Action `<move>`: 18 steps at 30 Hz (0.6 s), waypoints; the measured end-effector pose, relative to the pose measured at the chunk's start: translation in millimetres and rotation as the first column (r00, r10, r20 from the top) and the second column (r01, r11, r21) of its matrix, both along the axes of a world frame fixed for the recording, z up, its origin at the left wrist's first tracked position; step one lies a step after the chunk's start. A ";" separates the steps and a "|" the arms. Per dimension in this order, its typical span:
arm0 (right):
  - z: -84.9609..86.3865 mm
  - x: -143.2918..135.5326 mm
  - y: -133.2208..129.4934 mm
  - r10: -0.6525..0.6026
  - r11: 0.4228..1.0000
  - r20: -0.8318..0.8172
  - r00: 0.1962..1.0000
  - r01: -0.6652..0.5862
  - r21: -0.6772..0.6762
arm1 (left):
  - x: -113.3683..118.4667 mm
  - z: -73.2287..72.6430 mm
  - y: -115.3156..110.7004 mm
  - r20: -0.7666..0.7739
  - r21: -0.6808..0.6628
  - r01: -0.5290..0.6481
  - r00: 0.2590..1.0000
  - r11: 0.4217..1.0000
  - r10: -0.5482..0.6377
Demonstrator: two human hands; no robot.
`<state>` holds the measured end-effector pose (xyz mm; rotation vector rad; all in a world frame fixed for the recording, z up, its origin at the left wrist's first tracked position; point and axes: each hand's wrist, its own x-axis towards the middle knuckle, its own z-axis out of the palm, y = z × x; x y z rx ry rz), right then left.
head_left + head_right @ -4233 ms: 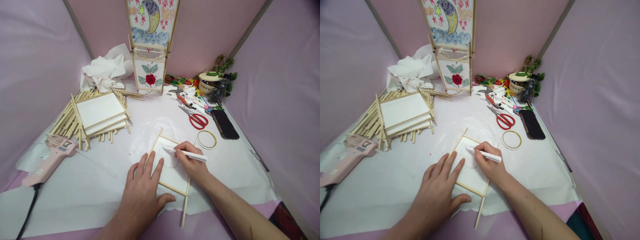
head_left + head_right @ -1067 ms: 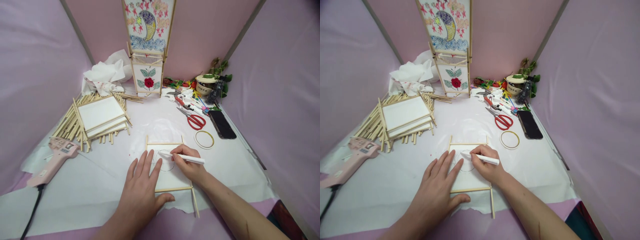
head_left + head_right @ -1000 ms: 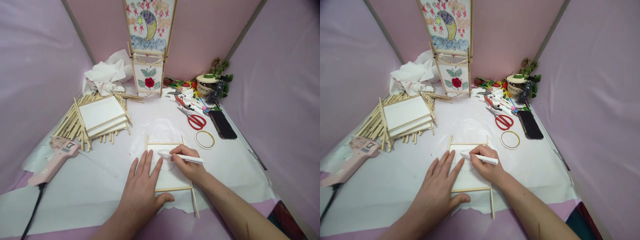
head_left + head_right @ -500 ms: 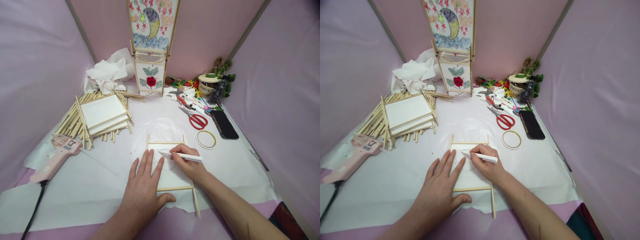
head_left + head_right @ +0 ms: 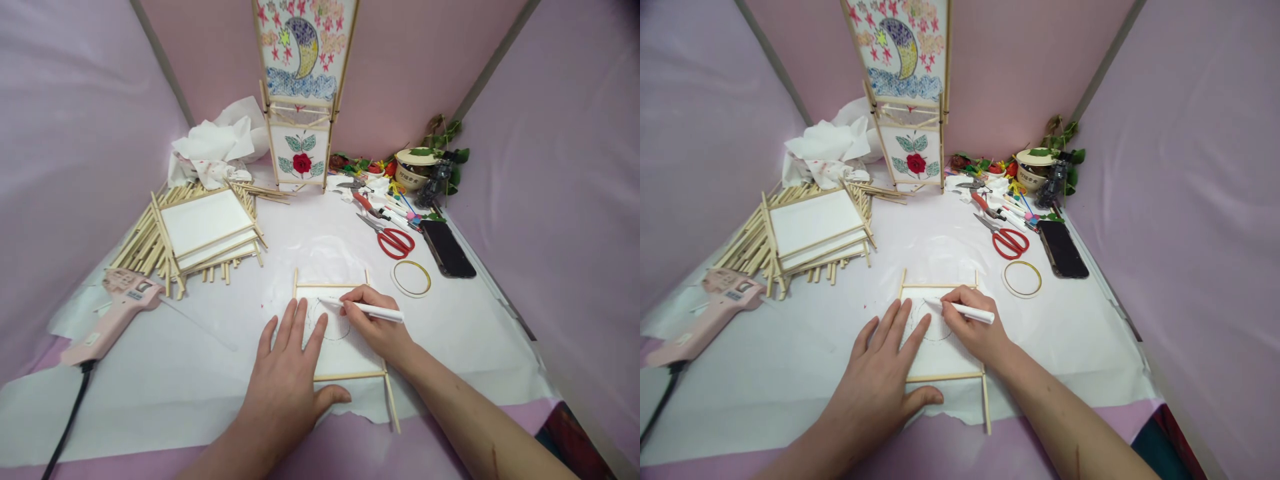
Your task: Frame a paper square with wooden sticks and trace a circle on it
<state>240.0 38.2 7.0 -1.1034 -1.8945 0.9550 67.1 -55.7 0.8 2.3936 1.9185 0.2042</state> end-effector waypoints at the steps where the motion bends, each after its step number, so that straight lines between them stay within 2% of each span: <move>1: -0.3 0.4 -0.1 -0.005 1.000 -0.002 1.000 0.005 -0.004 | 0.2 0.5 0.0 -0.008 -0.003 0.001 1.000 1.000 -0.001; 13: -1.4 2.4 -0.8 -0.034 0.999 -0.035 0.999 0.033 -0.027 | 0.3 0.7 -0.2 -0.003 -0.006 -0.001 1.000 1.000 0.001; 18: -1.3 2.0 -0.6 -0.003 1.000 -0.012 1.000 0.003 -0.007 | 1.0 1.7 -0.4 -0.015 -0.015 -0.003 1.000 1.000 0.002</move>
